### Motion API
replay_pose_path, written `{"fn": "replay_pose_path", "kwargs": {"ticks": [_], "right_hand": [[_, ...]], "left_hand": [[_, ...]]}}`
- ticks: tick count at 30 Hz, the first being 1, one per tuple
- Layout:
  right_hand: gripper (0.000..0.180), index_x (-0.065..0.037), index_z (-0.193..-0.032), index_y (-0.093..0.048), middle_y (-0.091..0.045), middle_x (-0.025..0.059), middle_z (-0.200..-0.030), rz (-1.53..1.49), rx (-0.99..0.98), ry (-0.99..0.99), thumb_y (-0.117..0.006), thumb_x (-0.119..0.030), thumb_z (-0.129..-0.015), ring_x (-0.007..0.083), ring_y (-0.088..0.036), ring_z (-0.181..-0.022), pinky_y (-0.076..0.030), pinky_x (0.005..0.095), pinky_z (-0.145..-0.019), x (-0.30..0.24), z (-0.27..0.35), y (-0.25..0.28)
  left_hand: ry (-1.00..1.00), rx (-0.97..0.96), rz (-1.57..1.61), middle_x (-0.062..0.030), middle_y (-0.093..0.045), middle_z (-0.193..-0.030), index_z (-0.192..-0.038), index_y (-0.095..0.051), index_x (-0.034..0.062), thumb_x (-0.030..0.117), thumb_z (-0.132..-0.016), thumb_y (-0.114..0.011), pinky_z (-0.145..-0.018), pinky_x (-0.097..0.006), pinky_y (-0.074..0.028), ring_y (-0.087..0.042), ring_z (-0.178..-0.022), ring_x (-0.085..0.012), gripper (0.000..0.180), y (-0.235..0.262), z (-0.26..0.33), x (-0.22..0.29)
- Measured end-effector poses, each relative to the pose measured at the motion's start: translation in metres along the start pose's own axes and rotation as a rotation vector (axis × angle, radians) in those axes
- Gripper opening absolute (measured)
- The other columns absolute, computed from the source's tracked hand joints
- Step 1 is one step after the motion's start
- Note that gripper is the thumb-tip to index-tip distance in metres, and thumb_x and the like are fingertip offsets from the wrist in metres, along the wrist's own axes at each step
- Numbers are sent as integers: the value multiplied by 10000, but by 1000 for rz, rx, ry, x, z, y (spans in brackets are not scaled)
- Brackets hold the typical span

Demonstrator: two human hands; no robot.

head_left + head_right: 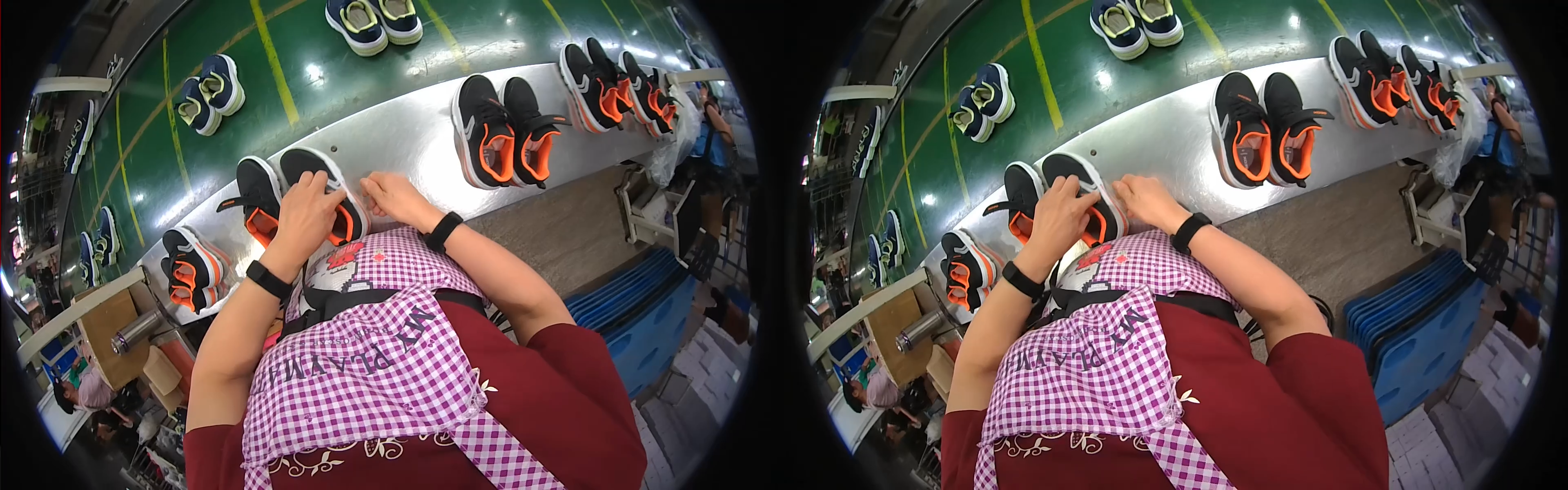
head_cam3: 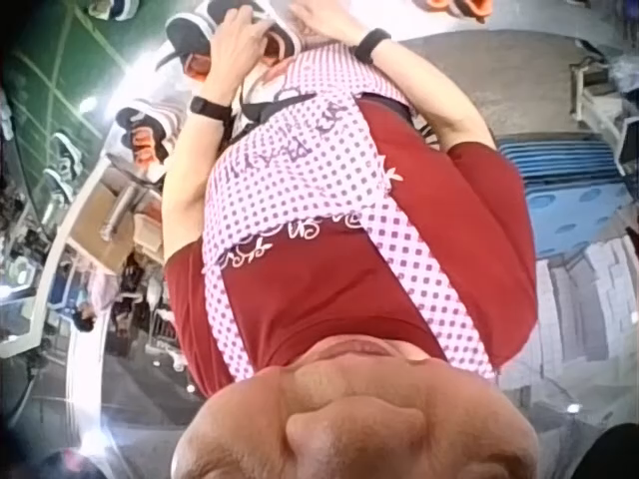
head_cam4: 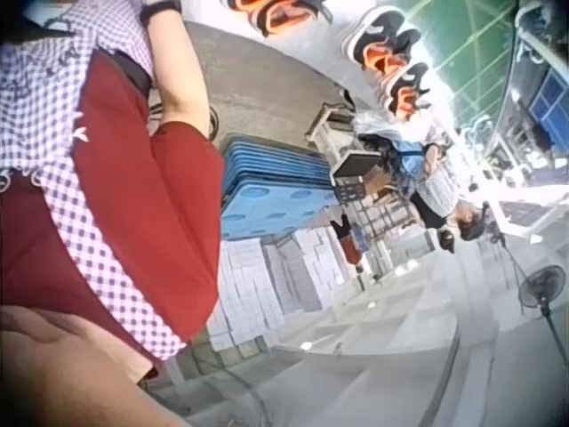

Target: Organizing and aligning pairs of sneakers on a conveyor belt in a manufacturing facility.

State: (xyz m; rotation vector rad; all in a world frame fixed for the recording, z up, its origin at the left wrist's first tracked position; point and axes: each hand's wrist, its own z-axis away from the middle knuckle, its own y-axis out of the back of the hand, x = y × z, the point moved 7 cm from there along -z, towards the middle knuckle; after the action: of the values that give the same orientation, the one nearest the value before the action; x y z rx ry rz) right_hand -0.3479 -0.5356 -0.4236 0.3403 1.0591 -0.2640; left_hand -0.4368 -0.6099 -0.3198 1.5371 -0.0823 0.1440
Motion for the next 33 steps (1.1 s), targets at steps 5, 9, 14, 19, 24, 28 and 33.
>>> {"fn": "replay_pose_path", "kwargs": {"ticks": [5, 9, 14, 19, 24, 28, 33], "right_hand": [[367, -10, -979, -611, -633, 224, -838, 168, 29, 158, -509, -350, -886, 401, -606, -837, -470, 446, -750, -22, 11, -6], [492, -9, -1207, -494, -566, 217, -1047, 281, 2, 297, -602, -310, -833, 401, -562, -930, -447, 433, -830, -39, 22, -19], [241, -4, -976, -510, -565, 192, -907, 655, 93, 519, -586, -187, -839, 349, -599, -813, -493, 413, -678, -64, 20, -41], [90, -18, -836, -569, -570, 152, -816, 1030, 87, 630, -573, -77, -768, 278, -618, -692, -511, 355, -604, -64, 22, -55], [115, 10, -774, -536, -565, 180, -746, 1258, 45, 544, -520, -92, -827, 323, -613, -657, -495, 418, -585, -57, 11, -45], [96, 1, -804, -611, -601, 174, -865, 1217, 152, 263, -576, -81, -769, 325, -637, -730, -516, 393, -610, -66, -8, 4], [370, 27, -1132, -549, -602, 207, -968, 1024, 356, 732, -618, -125, -803, 340, -583, -929, -467, 407, -801, -146, 22, 4]], "left_hand": [[17, 19, 17, -77, -455, -813, -958, -648, 136, 79, -602, -680, -641, -362, -443, -478, -780, -251, 362, -3, 15, -5], [154, 170, 139, -90, -495, -871, -1095, -615, 102, 63, -657, -658, -697, -369, -442, -502, -816, -261, 441, 11, 33, -8], [235, 336, 391, -104, -572, -955, -1115, -606, 72, 23, -702, -637, -744, -361, -452, -555, -869, -264, 417, 18, 83, -11], [482, 564, 356, -104, -581, -889, -1012, -612, 37, 20, -726, -637, -757, -371, -455, -568, -827, -280, 288, 17, 147, -31], [789, 710, 437, -160, -545, -1073, -1160, -523, 17, 92, -761, -639, -839, -403, -428, -515, -995, -341, 422, 1, 171, -77], [610, 688, 199, -157, -550, -1063, -1169, -521, 9, 111, -756, -656, -846, -410, -428, -514, -982, -341, 446, 17, 141, -93], [451, 710, 163, -136, -573, -883, -835, -577, 6, 79, -720, -558, -735, -400, -453, -530, -820, -314, 138, -5, 123, -97]]}}
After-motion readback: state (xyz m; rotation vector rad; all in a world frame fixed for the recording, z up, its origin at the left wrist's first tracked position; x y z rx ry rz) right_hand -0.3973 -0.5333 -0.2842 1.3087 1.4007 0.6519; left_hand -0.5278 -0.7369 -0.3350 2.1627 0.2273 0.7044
